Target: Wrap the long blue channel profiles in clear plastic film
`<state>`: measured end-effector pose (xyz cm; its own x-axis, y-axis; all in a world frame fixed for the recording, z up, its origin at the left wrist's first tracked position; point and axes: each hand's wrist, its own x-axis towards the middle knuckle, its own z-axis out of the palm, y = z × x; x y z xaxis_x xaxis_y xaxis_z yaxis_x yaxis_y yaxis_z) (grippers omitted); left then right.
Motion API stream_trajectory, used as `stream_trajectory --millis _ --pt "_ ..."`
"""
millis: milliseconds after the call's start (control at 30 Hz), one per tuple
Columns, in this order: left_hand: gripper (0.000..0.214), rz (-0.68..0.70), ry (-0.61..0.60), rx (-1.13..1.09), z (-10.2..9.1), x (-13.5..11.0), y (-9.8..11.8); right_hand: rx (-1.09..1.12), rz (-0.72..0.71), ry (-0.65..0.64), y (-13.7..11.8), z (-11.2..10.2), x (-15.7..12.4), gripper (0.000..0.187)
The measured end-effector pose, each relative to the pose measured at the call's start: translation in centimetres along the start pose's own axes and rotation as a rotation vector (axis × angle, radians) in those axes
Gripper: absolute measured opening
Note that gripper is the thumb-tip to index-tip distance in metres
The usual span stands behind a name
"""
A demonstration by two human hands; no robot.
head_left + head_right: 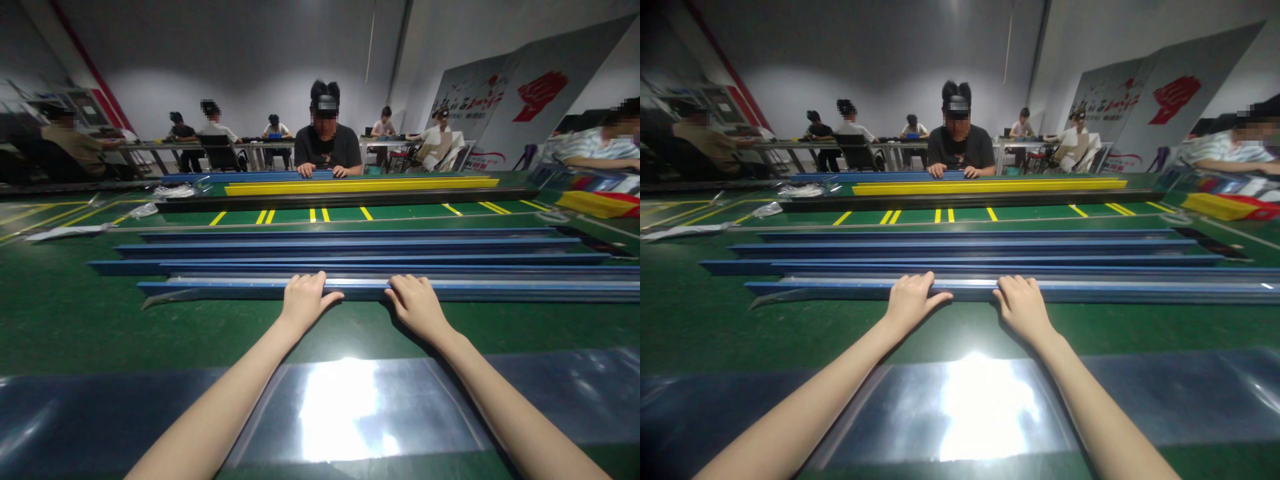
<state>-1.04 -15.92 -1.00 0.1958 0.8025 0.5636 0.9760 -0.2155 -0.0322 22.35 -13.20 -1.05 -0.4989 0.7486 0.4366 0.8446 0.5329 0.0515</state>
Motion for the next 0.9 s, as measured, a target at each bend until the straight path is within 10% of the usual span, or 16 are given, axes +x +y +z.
stream_trajectory --millis 900 --pt "0.036 0.071 -0.01 -0.02 -0.07 -0.3 0.15 -0.01 0.001 -0.001 -0.13 -0.1 -0.01 0.022"
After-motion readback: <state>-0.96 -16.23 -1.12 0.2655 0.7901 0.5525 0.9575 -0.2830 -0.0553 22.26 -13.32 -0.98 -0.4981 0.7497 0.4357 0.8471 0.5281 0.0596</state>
